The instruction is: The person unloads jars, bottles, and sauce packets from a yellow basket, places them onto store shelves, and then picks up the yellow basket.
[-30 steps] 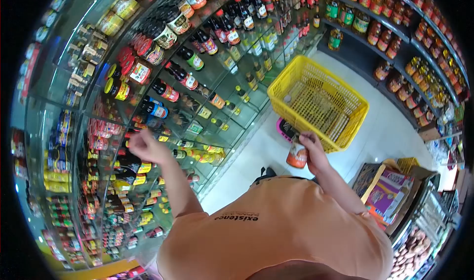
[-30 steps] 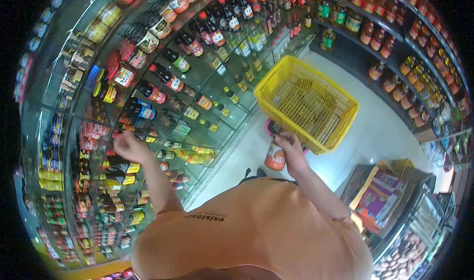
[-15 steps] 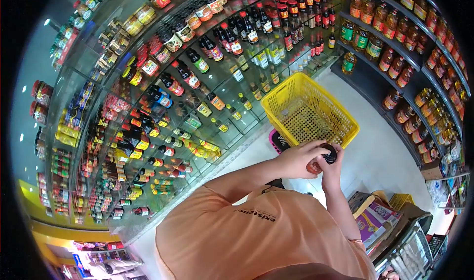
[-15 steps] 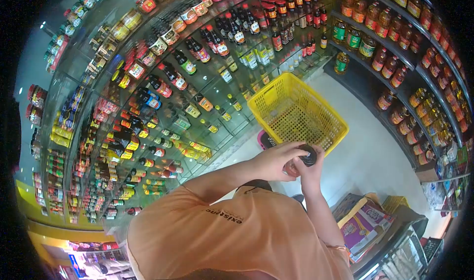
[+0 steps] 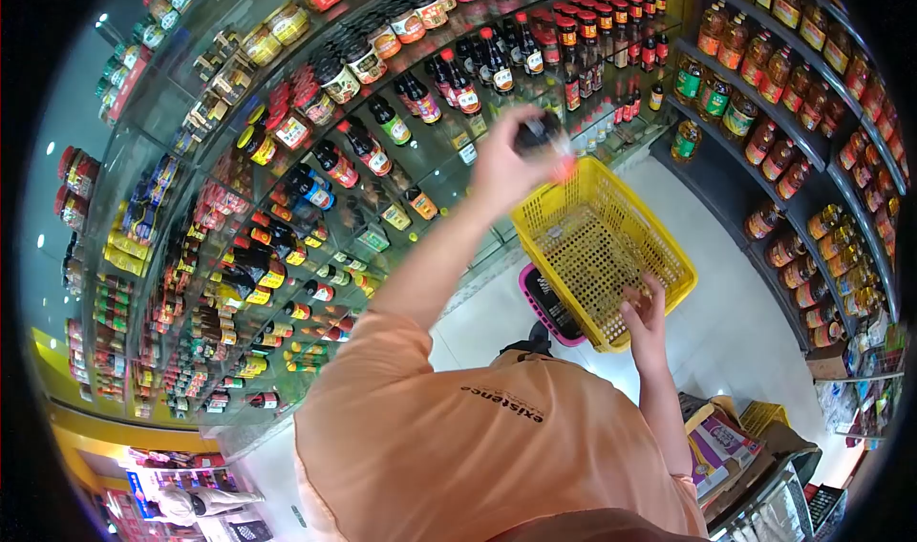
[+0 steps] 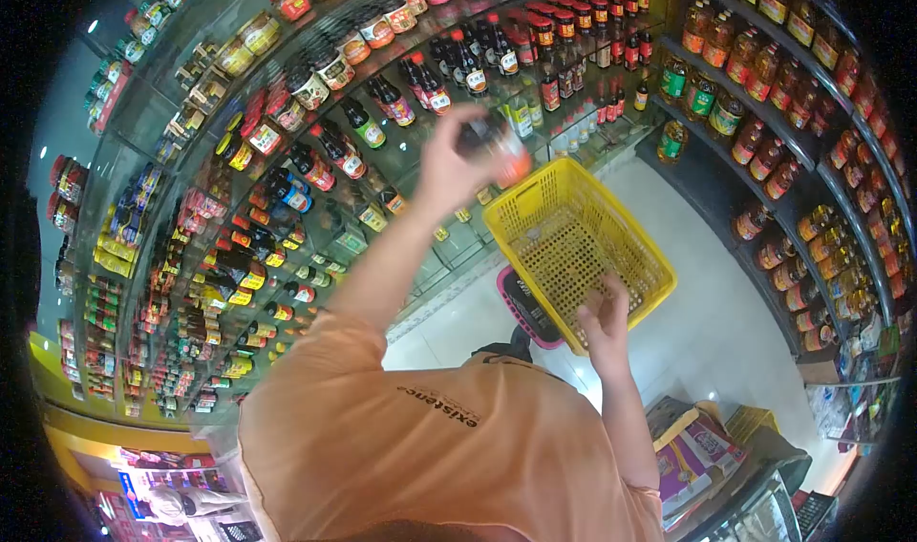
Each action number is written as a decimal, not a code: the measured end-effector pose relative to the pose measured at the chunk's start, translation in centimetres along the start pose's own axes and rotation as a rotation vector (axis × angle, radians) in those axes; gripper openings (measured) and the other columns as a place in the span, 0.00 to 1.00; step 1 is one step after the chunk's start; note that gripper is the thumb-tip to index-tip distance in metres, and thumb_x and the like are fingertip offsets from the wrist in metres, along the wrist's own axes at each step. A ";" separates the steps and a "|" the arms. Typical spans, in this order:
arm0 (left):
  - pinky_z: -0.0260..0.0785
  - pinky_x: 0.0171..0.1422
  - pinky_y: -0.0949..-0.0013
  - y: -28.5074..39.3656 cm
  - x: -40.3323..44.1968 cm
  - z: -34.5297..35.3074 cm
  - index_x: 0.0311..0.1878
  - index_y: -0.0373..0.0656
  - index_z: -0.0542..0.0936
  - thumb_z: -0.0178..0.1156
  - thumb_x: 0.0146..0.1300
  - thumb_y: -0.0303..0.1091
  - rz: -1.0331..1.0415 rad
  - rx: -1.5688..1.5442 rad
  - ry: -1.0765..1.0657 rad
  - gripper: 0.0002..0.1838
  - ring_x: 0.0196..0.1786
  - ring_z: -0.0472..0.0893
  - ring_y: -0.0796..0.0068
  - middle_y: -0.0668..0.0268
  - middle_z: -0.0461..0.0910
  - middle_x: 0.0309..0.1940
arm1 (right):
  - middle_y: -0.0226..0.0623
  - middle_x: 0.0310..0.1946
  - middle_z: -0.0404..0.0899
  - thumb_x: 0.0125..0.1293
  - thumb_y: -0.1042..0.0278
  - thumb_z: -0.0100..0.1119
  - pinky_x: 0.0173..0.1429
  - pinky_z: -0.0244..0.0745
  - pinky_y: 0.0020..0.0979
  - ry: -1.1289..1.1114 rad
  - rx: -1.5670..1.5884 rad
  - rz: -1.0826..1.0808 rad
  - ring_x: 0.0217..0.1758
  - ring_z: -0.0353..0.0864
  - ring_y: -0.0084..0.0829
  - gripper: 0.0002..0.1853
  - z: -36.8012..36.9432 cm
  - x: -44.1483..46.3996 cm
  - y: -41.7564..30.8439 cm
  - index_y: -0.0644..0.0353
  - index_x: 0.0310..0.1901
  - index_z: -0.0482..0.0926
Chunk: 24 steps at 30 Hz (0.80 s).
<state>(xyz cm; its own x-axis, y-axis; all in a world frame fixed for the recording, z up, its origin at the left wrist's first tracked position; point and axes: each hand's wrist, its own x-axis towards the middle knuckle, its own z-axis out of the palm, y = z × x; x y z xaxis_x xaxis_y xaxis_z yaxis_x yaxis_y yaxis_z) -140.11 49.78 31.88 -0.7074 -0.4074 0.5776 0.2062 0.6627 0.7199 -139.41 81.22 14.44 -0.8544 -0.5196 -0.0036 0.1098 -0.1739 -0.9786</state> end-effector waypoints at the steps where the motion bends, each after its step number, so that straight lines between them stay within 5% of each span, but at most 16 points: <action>1: 0.76 0.61 0.64 -0.7 3.2 -2.0 0.58 0.41 0.78 0.82 0.48 0.36 0.032 0.063 0.079 0.34 0.53 0.83 0.71 0.61 0.84 0.50 | 0.46 0.72 0.62 0.70 0.74 0.62 0.59 0.76 0.34 -0.002 -0.003 -0.002 0.65 0.73 0.34 0.34 -0.5 0.3 1.0 0.60 0.74 0.58; 3: 0.75 0.61 0.63 -4.9 9.4 -6.0 0.58 0.39 0.78 0.81 0.49 0.36 0.087 0.130 0.198 0.33 0.53 0.84 0.66 0.58 0.84 0.50 | 0.40 0.58 0.74 0.70 0.76 0.61 0.44 0.77 0.28 0.035 -0.036 0.179 0.45 0.80 0.26 0.24 -1.2 0.7 3.2 0.61 0.65 0.67; 6: 0.75 0.61 0.58 -8.2 16.2 -11.5 0.56 0.38 0.81 0.82 0.47 0.43 0.239 0.547 0.397 0.34 0.54 0.83 0.53 0.52 0.80 0.51 | 0.34 0.44 0.78 0.70 0.75 0.62 0.42 0.76 0.27 0.156 -0.149 0.326 0.35 0.80 0.24 0.18 -1.7 0.3 6.5 0.63 0.60 0.71; 9: 0.77 0.58 0.55 -10.8 20.2 -15.1 0.57 0.42 0.80 0.79 0.49 0.50 0.205 0.778 0.366 0.34 0.55 0.82 0.49 0.51 0.78 0.52 | 0.38 0.48 0.80 0.71 0.72 0.60 0.51 0.78 0.32 0.208 -0.122 0.344 0.48 0.82 0.30 0.19 -2.0 0.0 9.1 0.63 0.62 0.72; 13: 0.73 0.65 0.51 -14.3 23.3 -17.4 0.56 0.44 0.80 0.76 0.51 0.58 0.076 0.902 0.308 0.36 0.56 0.83 0.51 0.52 0.81 0.53 | 0.35 0.45 0.80 0.71 0.71 0.58 0.45 0.80 0.33 0.286 -0.062 0.413 0.42 0.85 0.31 0.16 -1.9 0.9 10.7 0.61 0.58 0.74; 16: 0.53 0.78 0.36 -16.6 24.3 -18.4 0.54 0.45 0.81 0.72 0.52 0.65 0.128 1.156 0.240 0.36 0.55 0.84 0.58 0.55 0.87 0.49 | 0.36 0.48 0.80 0.71 0.72 0.58 0.42 0.78 0.30 0.297 -0.049 0.378 0.41 0.84 0.29 0.15 -1.8 2.4 10.8 0.63 0.57 0.75; 24: 0.50 0.79 0.34 -18.6 24.4 -19.4 0.50 0.45 0.84 0.70 0.54 0.66 0.117 1.317 0.303 0.34 0.53 0.85 0.60 0.58 0.88 0.44 | 0.35 0.47 0.78 0.72 0.71 0.57 0.42 0.78 0.30 0.315 -0.014 0.356 0.41 0.82 0.28 0.10 -1.6 4.9 9.8 0.61 0.52 0.76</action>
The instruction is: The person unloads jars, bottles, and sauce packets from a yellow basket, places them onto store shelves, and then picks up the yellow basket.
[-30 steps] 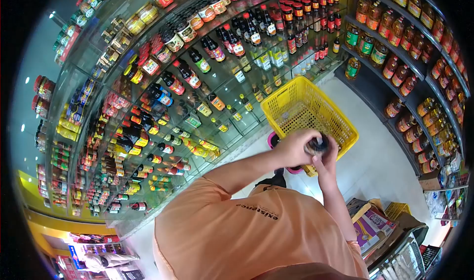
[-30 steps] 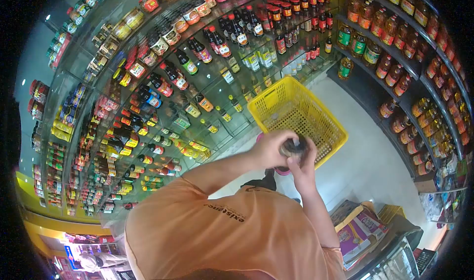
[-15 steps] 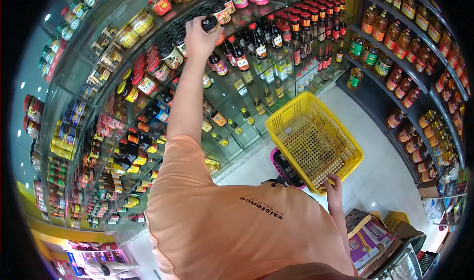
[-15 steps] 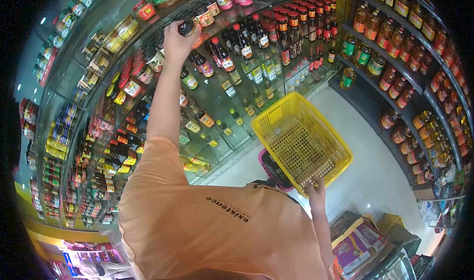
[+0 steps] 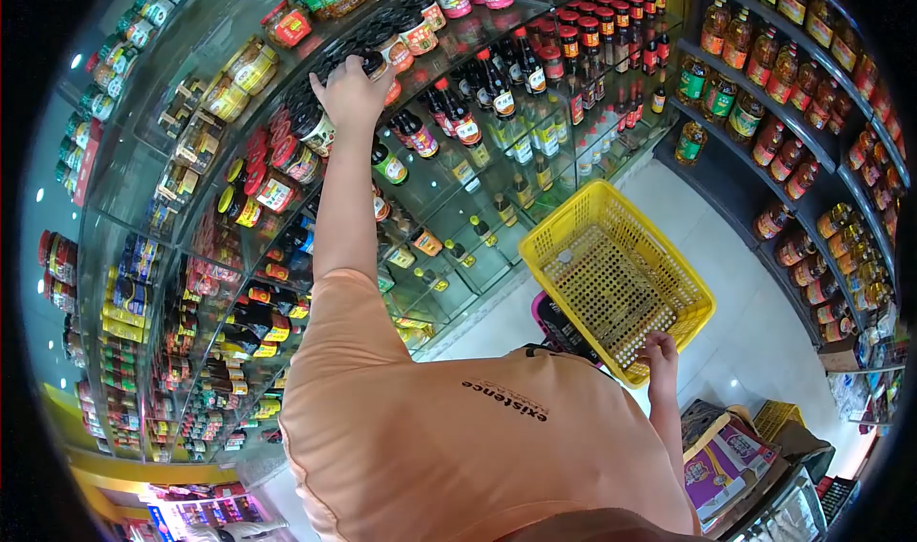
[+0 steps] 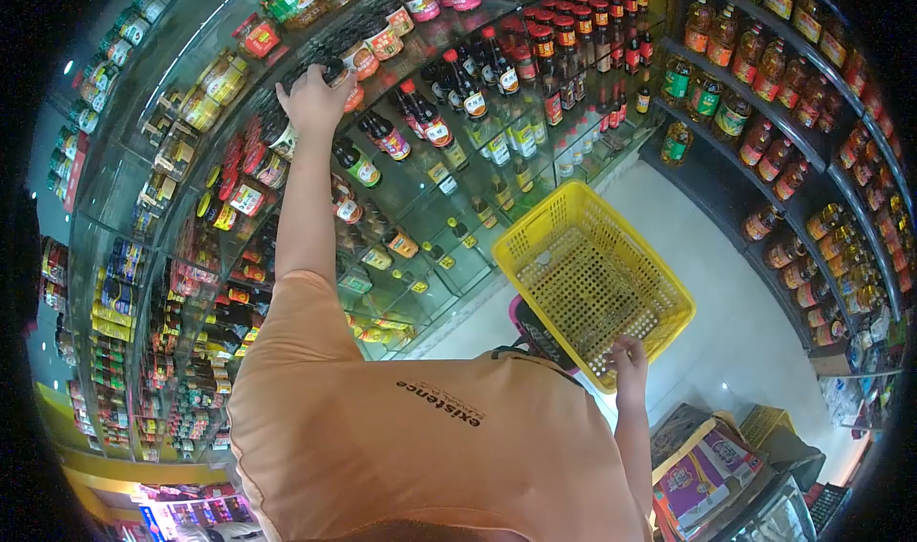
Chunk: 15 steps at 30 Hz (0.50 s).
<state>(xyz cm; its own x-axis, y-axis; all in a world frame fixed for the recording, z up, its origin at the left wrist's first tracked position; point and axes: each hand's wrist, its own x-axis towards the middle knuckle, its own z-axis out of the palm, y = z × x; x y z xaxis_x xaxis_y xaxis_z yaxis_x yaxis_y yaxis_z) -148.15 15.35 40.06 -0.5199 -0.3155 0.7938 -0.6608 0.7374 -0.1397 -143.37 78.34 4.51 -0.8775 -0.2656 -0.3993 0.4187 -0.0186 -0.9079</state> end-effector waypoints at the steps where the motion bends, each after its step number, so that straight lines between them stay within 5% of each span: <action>1: 0.51 0.79 0.34 -0.2 -0.1 0.2 0.50 0.46 0.84 0.70 0.54 0.67 -0.003 0.040 0.011 0.34 0.53 0.85 0.60 0.59 0.88 0.44 | 0.35 0.47 0.78 0.72 0.71 0.57 0.43 0.78 0.30 -0.003 0.015 -0.002 0.42 0.82 0.28 0.10 0.0 0.0 -0.1 0.61 0.52 0.76; 15: 0.52 0.76 0.27 -0.8 -0.9 0.2 0.62 0.48 0.81 0.64 0.58 0.71 0.070 0.240 -0.015 0.40 0.65 0.78 0.59 0.60 0.83 0.58 | 0.35 0.45 0.80 0.75 0.62 0.59 0.47 0.78 0.32 -0.016 -0.004 -0.004 0.44 0.84 0.29 0.14 -2.9 -2.5 -1.6 0.62 0.53 0.77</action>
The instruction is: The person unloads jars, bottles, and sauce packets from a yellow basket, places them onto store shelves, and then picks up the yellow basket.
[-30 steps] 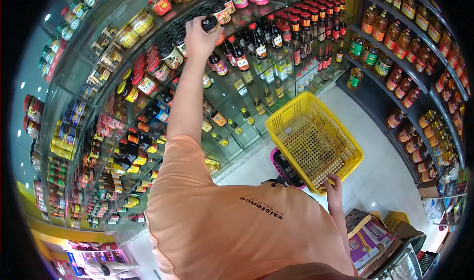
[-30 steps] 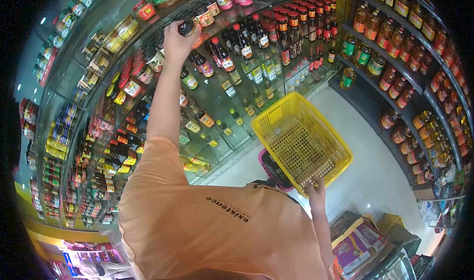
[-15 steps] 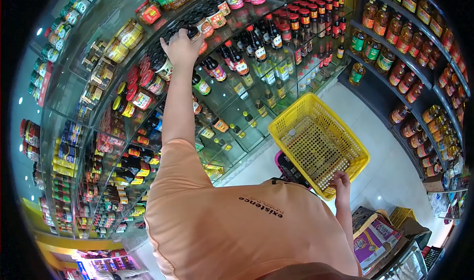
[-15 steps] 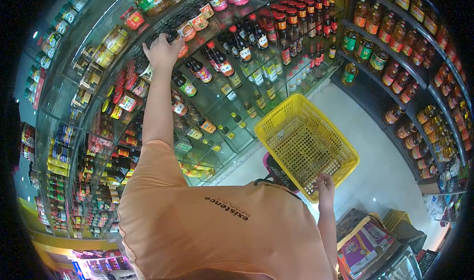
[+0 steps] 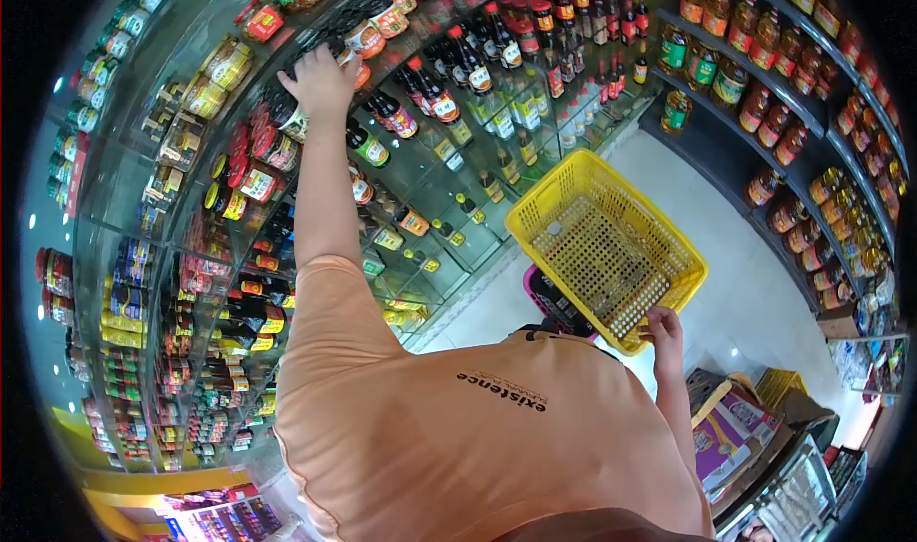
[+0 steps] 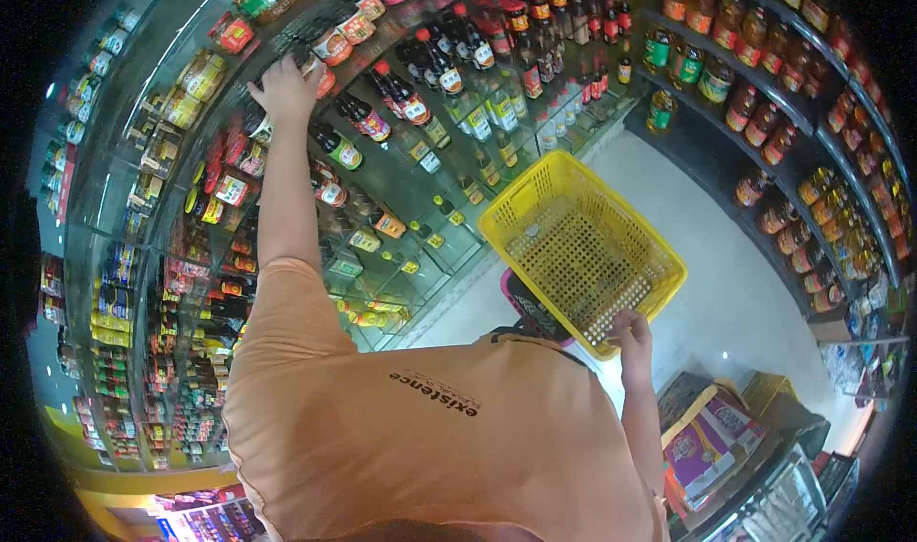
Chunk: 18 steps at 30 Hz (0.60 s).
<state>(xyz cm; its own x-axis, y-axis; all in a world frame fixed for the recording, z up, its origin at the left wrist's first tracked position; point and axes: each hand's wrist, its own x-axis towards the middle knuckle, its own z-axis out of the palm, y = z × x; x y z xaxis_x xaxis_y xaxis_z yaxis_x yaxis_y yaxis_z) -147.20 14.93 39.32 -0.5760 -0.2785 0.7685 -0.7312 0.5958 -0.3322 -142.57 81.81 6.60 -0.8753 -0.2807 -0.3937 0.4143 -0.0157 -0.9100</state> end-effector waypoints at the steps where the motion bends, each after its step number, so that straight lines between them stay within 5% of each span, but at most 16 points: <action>1: 0.53 0.75 0.28 0.4 -0.3 -1.3 0.62 0.48 0.80 0.63 0.59 0.71 -0.021 0.014 0.058 0.40 0.64 0.78 0.60 0.60 0.83 0.57 | 0.34 0.46 0.80 0.75 0.62 0.58 0.48 0.78 0.32 -0.023 -0.012 -0.008 0.44 0.84 0.29 0.13 -0.5 -0.3 0.0 0.61 0.54 0.76; 3: 0.59 0.72 0.31 0.9 -0.7 -3.4 0.60 0.46 0.81 0.64 0.59 0.71 0.038 -0.058 0.279 0.40 0.59 0.80 0.57 0.60 0.84 0.52 | 0.34 0.47 0.81 0.76 0.64 0.56 0.48 0.78 0.32 -0.018 -0.033 -0.024 0.44 0.84 0.31 0.12 -1.6 -1.4 -0.8 0.60 0.54 0.76; 4: 0.70 0.64 0.41 1.6 -1.3 -6.1 0.53 0.45 0.84 0.69 0.58 0.66 0.122 -0.161 0.422 0.33 0.52 0.83 0.55 0.61 0.85 0.46 | 0.36 0.45 0.81 0.74 0.70 0.53 0.49 0.79 0.32 -0.015 -0.067 -0.108 0.43 0.83 0.31 0.10 -3.0 -1.5 -1.0 0.62 0.53 0.76; 6: 0.76 0.45 0.57 3.7 -2.9 -11.4 0.39 0.43 0.86 0.76 0.58 0.45 0.256 -0.484 0.506 0.16 0.40 0.85 0.57 0.62 0.86 0.35 | 0.36 0.44 0.80 0.71 0.77 0.49 0.51 0.78 0.32 0.048 -0.098 -0.198 0.43 0.82 0.29 0.11 -5.5 -2.4 -4.2 0.64 0.52 0.76; 10: 0.80 0.49 0.63 7.4 -6.7 -23.5 0.42 0.36 0.86 0.69 0.61 0.21 0.201 -1.098 0.543 0.06 0.41 0.87 0.63 0.55 0.88 0.38 | 0.36 0.44 0.81 0.73 0.79 0.52 0.57 0.75 0.28 0.266 -0.154 -0.599 0.48 0.79 0.27 0.10 -9.9 -7.6 -17.0 0.66 0.52 0.77; 11: 0.80 0.50 0.63 8.4 -7.2 -26.5 0.48 0.33 0.84 0.69 0.61 0.24 0.155 -1.459 0.569 0.12 0.40 0.87 0.63 0.53 0.88 0.39 | 0.38 0.44 0.81 0.72 0.78 0.52 0.57 0.75 0.30 0.296 -0.255 -0.822 0.49 0.80 0.28 0.10 -10.5 -9.6 -20.6 0.66 0.52 0.78; 13: 0.82 0.52 0.53 7.7 -7.2 -33.3 0.61 0.26 0.75 0.55 0.74 0.43 0.490 -1.677 0.576 0.26 0.40 0.87 0.45 0.40 0.86 0.43 | 0.49 0.46 0.83 0.67 0.66 0.59 0.57 0.75 0.36 0.311 -0.330 -1.314 0.51 0.82 0.36 0.17 -10.3 -14.4 -26.3 0.71 0.51 0.79; 14: 0.81 0.56 0.49 9.3 -7.9 -35.7 0.65 0.34 0.75 0.50 0.77 0.53 0.706 -1.687 0.662 0.30 0.48 0.85 0.36 0.32 0.82 0.50 | 0.54 0.46 0.83 0.66 0.54 0.64 0.56 0.76 0.38 0.217 -0.443 -1.461 0.47 0.83 0.41 0.29 -11.3 -17.1 -28.8 0.75 0.56 0.76; 16: 0.81 0.50 0.55 6.9 -7.8 -41.2 0.66 0.48 0.76 0.54 0.76 0.54 1.294 -1.569 0.172 0.25 0.47 0.84 0.43 0.40 0.82 0.48 | 0.60 0.53 0.71 0.80 0.37 0.35 0.40 0.93 0.36 -0.222 -0.606 -2.087 0.45 0.86 0.49 0.40 -11.2 -18.3 -34.2 0.52 0.82 0.40; 18: 0.80 0.49 0.56 7.1 -9.0 -44.9 0.66 0.48 0.76 0.55 0.75 0.54 1.469 -1.545 0.094 0.25 0.46 0.83 0.43 0.41 0.82 0.47 | 0.59 0.53 0.72 0.79 0.39 0.37 0.41 0.92 0.36 -0.298 -0.730 -2.195 0.45 0.87 0.49 0.39 -9.6 -22.0 -35.8 0.52 0.81 0.41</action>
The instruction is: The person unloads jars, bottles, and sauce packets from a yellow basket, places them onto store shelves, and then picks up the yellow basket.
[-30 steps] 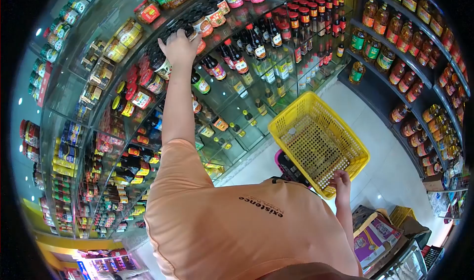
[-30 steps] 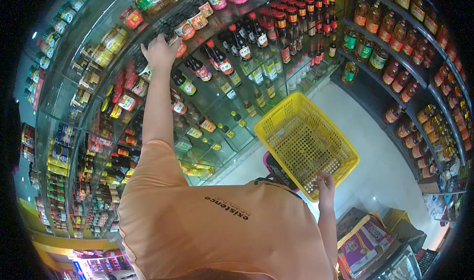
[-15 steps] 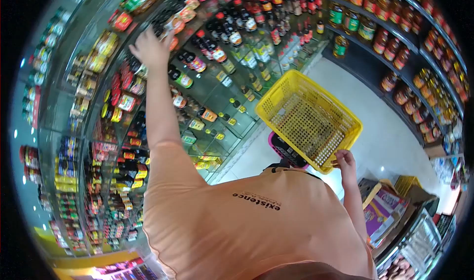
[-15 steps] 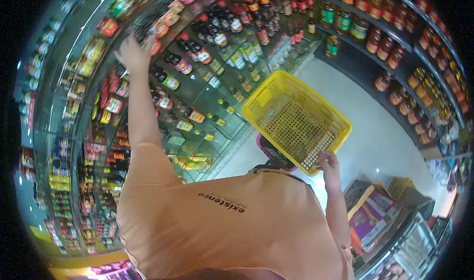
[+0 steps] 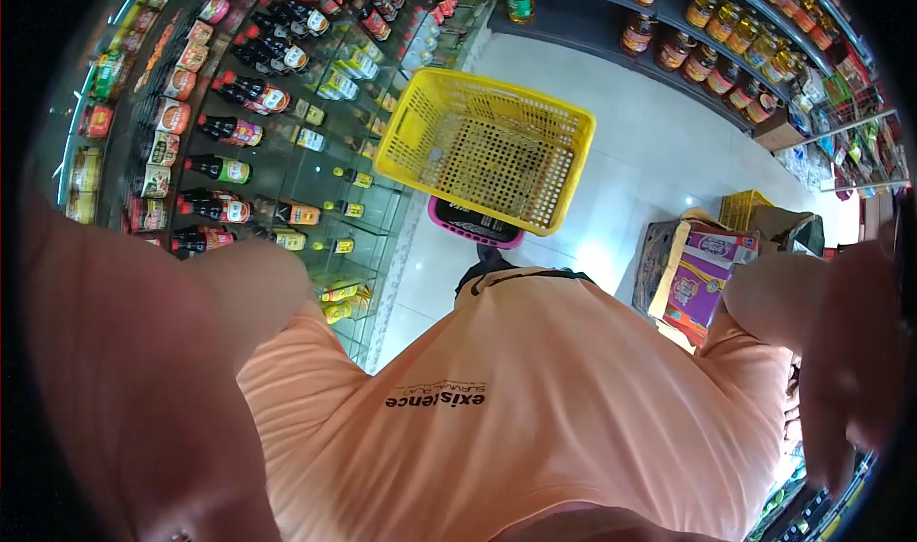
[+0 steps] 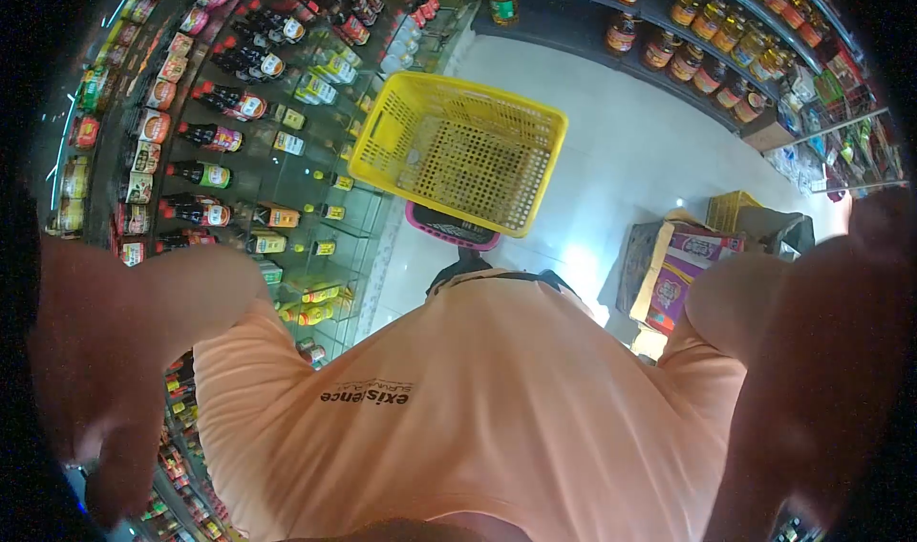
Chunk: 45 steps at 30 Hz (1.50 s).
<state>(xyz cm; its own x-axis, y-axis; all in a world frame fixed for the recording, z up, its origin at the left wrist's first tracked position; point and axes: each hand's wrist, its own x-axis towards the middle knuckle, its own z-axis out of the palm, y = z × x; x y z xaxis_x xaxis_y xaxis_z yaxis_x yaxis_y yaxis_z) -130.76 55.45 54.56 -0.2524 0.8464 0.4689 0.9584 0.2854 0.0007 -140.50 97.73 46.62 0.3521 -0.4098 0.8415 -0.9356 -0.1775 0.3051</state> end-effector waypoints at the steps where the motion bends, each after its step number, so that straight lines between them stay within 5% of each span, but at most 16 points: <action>1: 0.80 0.49 0.56 1.0 1.1 0.6 0.66 0.49 0.76 0.55 0.75 0.54 0.028 -0.007 -0.008 0.25 0.46 0.83 0.44 0.41 0.82 0.47 | 0.59 0.53 0.72 0.79 0.40 0.38 0.41 0.92 0.36 -0.034 -0.013 -0.034 0.45 0.87 0.49 0.38 -0.5 1.5 -0.8 0.53 0.80 0.42; 11: 0.78 0.46 0.58 4.6 5.2 3.0 0.67 0.52 0.75 0.57 0.74 0.54 -0.021 0.110 0.078 0.25 0.44 0.82 0.48 0.46 0.81 0.45 | 0.58 0.55 0.73 0.74 0.51 0.48 0.43 0.89 0.37 -0.006 -0.225 0.062 0.43 0.87 0.47 0.35 -6.3 2.3 -6.0 0.55 0.76 0.50; 20: 0.76 0.43 0.60 1.9 4.3 5.9 0.67 0.55 0.74 0.58 0.73 0.54 -0.003 0.155 0.195 0.25 0.42 0.81 0.52 0.51 0.80 0.42 | 0.56 0.56 0.74 0.70 0.60 0.57 0.44 0.87 0.39 0.061 -0.320 0.094 0.42 0.87 0.46 0.33 -3.9 0.9 -4.7 0.57 0.72 0.56; 26: 0.75 0.41 0.61 -0.7 3.1 5.5 0.68 0.57 0.74 0.60 0.73 0.54 0.036 0.131 0.434 0.25 0.41 0.80 0.55 0.54 0.80 0.41 | 0.55 0.57 0.75 0.67 0.66 0.63 0.45 0.85 0.39 0.057 -0.425 -0.012 0.42 0.87 0.45 0.32 -3.9 4.0 -5.5 0.58 0.69 0.61; 29: 0.75 0.40 0.61 -2.5 2.9 6.9 0.68 0.59 0.74 0.60 0.72 0.54 0.027 0.079 0.651 0.25 0.40 0.80 0.56 0.56 0.80 0.40 | 0.55 0.58 0.75 0.65 0.70 0.66 0.46 0.84 0.40 0.076 -0.495 0.100 0.42 0.87 0.44 0.31 -2.9 3.2 -6.2 0.59 0.67 0.63; 32: 0.66 0.32 0.65 -5.4 4.0 15.6 0.57 0.54 0.74 0.68 0.68 0.41 -0.056 -0.109 0.941 0.18 0.34 0.74 0.66 0.67 0.76 0.37 | 0.55 0.58 0.76 0.64 0.73 0.69 0.46 0.83 0.40 0.071 -0.461 0.587 0.41 0.88 0.44 0.31 -1.5 -2.5 -7.4 0.60 0.66 0.65; 34: 0.72 0.34 0.63 -8.4 2.6 22.6 0.48 0.46 0.76 0.65 0.62 0.20 -0.265 -0.149 0.788 0.14 0.33 0.80 0.66 0.65 0.83 0.35 | 0.53 0.56 0.78 0.62 0.79 0.67 0.44 0.82 0.36 0.127 -0.335 1.028 0.39 0.87 0.41 0.26 -0.7 -9.6 -8.1 0.60 0.62 0.70; 35: 0.74 0.35 0.64 -9.9 2.8 25.8 0.46 0.42 0.80 0.67 0.62 0.22 -0.387 -0.117 0.560 0.11 0.32 0.82 0.67 0.64 0.85 0.35 | 0.49 0.51 0.80 0.62 0.80 0.66 0.41 0.81 0.35 -0.134 -0.475 1.157 0.37 0.86 0.35 0.24 -1.3 -12.5 -8.9 0.61 0.59 0.74; 36: 0.74 0.35 0.67 -10.8 -0.4 32.6 0.47 0.41 0.82 0.68 0.64 0.24 -0.688 -0.364 0.522 0.10 0.30 0.81 0.72 0.63 0.84 0.33 | 0.42 0.50 0.80 0.63 0.78 0.64 0.40 0.81 0.29 -0.060 -0.362 1.487 0.41 0.84 0.30 0.21 -0.2 -19.0 -12.0 0.59 0.58 0.76; 37: 0.73 0.37 0.70 -10.7 -1.7 37.0 0.47 0.40 0.82 0.68 0.65 0.27 -0.907 -0.373 0.430 0.09 0.31 0.80 0.76 0.64 0.83 0.30 | 0.38 0.35 0.80 0.61 0.74 0.70 0.40 0.79 0.34 0.013 -0.295 1.787 0.35 0.84 0.30 0.23 0.6 -23.2 -14.6 0.59 0.59 0.77; 38: 0.72 0.38 0.72 -11.1 -5.3 44.4 0.48 0.40 0.82 0.67 0.66 0.28 -1.086 -0.529 0.486 0.09 0.30 0.78 0.78 0.65 0.81 0.28 | 0.41 0.35 0.82 0.64 0.67 0.70 0.43 0.80 0.36 -0.083 -0.318 2.070 0.37 0.85 0.35 0.21 1.2 -27.0 -17.6 0.57 0.58 0.79; 39: 0.73 0.39 0.71 -10.7 -8.7 49.9 0.48 0.40 0.82 0.67 0.66 0.29 -1.191 -0.558 0.405 0.09 0.30 0.79 0.76 0.65 0.82 0.28 | 0.41 0.38 0.83 0.65 0.69 0.67 0.42 0.80 0.36 -0.157 -0.354 2.094 0.36 0.85 0.34 0.15 2.1 -32.3 -21.7 0.58 0.52 0.80; 42: 0.76 0.41 0.63 -7.8 -14.9 60.8 0.48 0.40 0.83 0.68 0.65 0.31 -1.366 -0.485 0.241 0.11 0.32 0.83 0.67 0.62 0.84 0.30 | 0.48 0.42 0.86 0.63 0.58 0.67 0.49 0.82 0.43 -0.269 -0.139 2.497 0.44 0.88 0.46 0.19 3.7 -40.2 -30.3 0.58 0.53 0.82; 45: 0.77 0.43 0.57 -4.6 -13.4 65.1 0.47 0.40 0.83 0.68 0.63 0.34 -1.613 -0.464 0.092 0.12 0.35 0.85 0.61 0.59 0.85 0.31 | 0.47 0.47 0.88 0.64 0.54 0.65 0.56 0.81 0.42 -0.391 -0.023 2.496 0.51 0.87 0.46 0.21 3.0 -44.7 -34.8 0.56 0.55 0.84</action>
<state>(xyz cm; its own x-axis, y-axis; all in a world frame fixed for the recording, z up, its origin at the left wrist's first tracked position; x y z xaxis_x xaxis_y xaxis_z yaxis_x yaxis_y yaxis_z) -140.51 72.06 -9.27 -0.9557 -0.1906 -0.2245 -0.2945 0.6131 0.7330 -123.62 119.57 -2.96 -0.8214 0.1681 -0.5451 0.5169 0.6232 -0.5868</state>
